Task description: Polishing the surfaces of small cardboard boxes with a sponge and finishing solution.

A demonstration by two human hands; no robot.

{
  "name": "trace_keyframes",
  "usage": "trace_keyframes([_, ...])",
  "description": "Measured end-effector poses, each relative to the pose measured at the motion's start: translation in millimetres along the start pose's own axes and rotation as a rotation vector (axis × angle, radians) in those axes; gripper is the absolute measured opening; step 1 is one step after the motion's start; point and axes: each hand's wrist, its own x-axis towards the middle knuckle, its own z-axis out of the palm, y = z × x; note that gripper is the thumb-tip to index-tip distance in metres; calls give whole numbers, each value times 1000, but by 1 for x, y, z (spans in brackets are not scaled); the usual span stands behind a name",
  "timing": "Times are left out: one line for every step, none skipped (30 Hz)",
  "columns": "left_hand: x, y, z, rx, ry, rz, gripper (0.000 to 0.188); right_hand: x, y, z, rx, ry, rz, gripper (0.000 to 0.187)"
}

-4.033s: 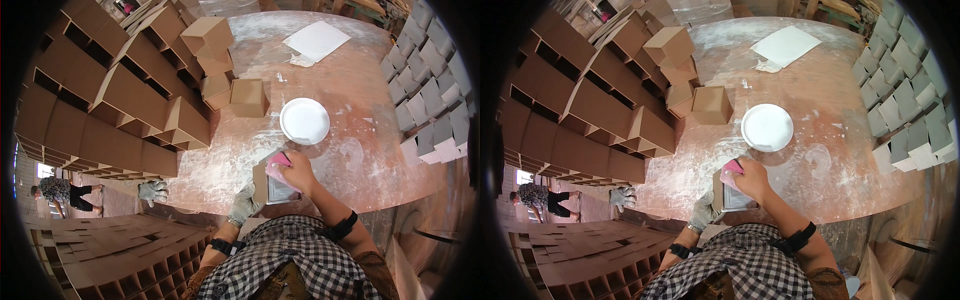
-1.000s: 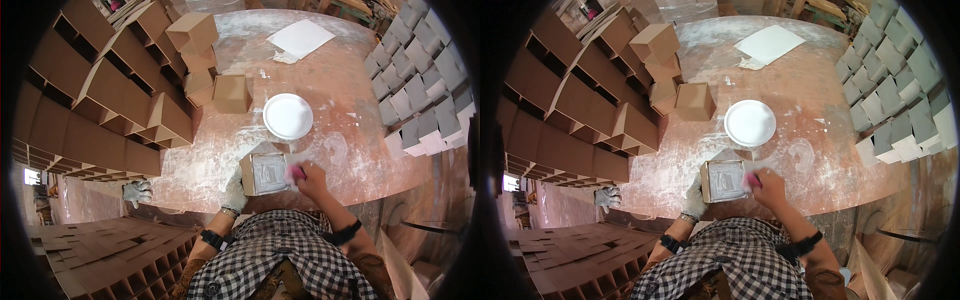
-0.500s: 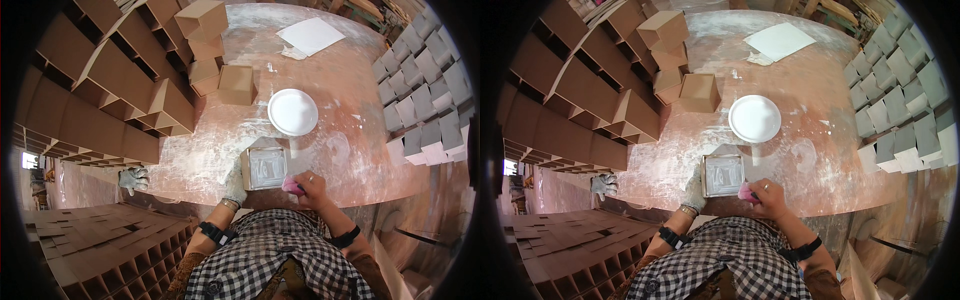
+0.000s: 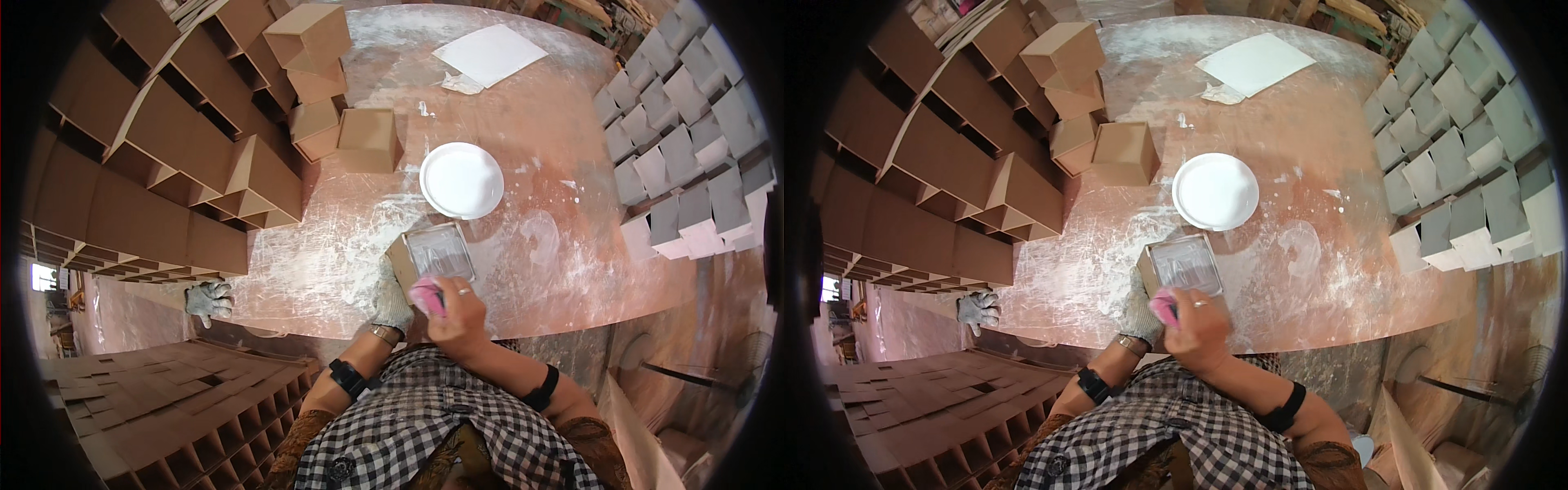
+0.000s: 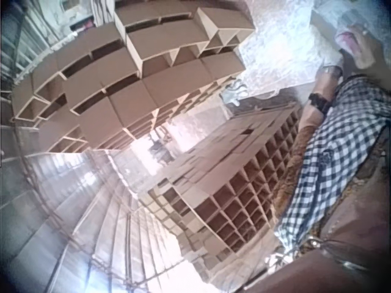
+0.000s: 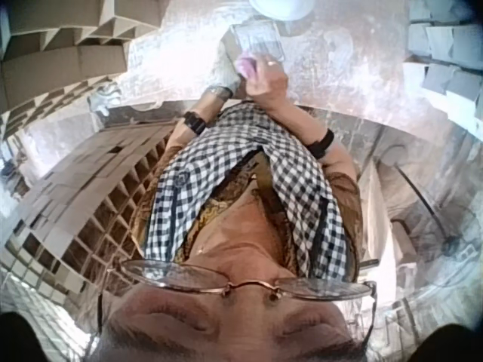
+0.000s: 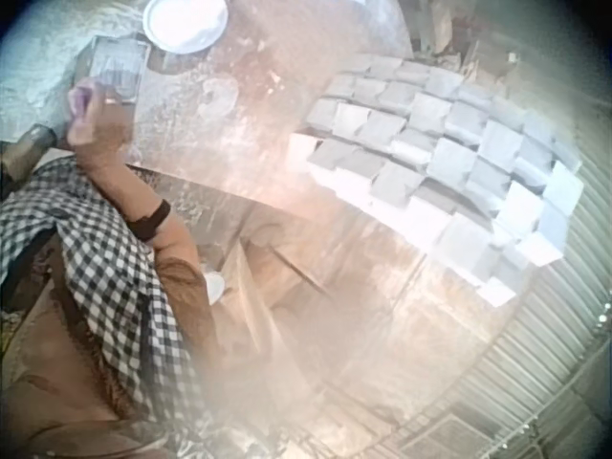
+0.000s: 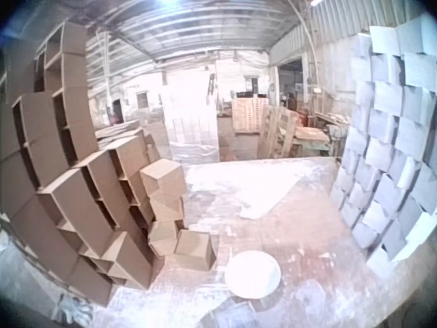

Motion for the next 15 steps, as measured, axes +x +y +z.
trace_keyframes([1, 2, 3, -160, 1, -31, 56, 2, -6, 1, 27, -12, -29, 32])
trace_keyframes([1, 13, 3, -320, 10, -61, 55, 0, -4, 1, -1, -27, -31, 32])
trace_keyframes([1, 25, 1, -491, 57, -154, 54, -3, 2, -2, -28, -43, -33, 31])
trace_keyframes([1, 50, -5, -664, 106, -248, 53, -8, 11, -6, -55, -61, -37, 31])
trace_keyframes([1, 75, -10, -841, 161, -340, 52, -23, 38, -3, -111, -55, -72, 27])
trace_keyframes([1, 94, -15, -1019, 223, -433, 50, -24, 49, -11, -145, -15, 0, 27])
trace_keyframes([1, 102, -17, -1195, 284, -529, 49, -23, 59, -18, -179, 25, 76, 28])
trace_keyframes([2, 102, -16, -1168, 301, -523, 49, -20, 63, -20, -214, 65, 151, 29])
trace_keyframes([2, 99, -15, -1141, 318, -516, 49, -18, 63, -19, -218, 86, 164, 28])
trace_keyframes([4, 95, -14, -1111, 330, -508, 49, -16, 63, -18, -224, 112, 180, 27])
trace_keyframes([4, 74, -10, -878, 299, -338, 50, -14, 63, -18, -226, 136, 194, 25])
trace_keyframes([4, 55, -5, -840, 287, -316, 50, -15, 55, -15, -185, 85, 147, 26])
trace_keyframes([6, 57, -5, -859, 280, -343, 50, -15, 43, -10, -147, 42, 100, 26])
trace_keyframes([6, 62, -5, -896, 270, -386, 50, -17, 32, -6, -112, -5, 58, 26])
trace_keyframes([8, 70, -7, -939, 263, -442, 50, -17, 25, -4, -144, -37, -9, 26])
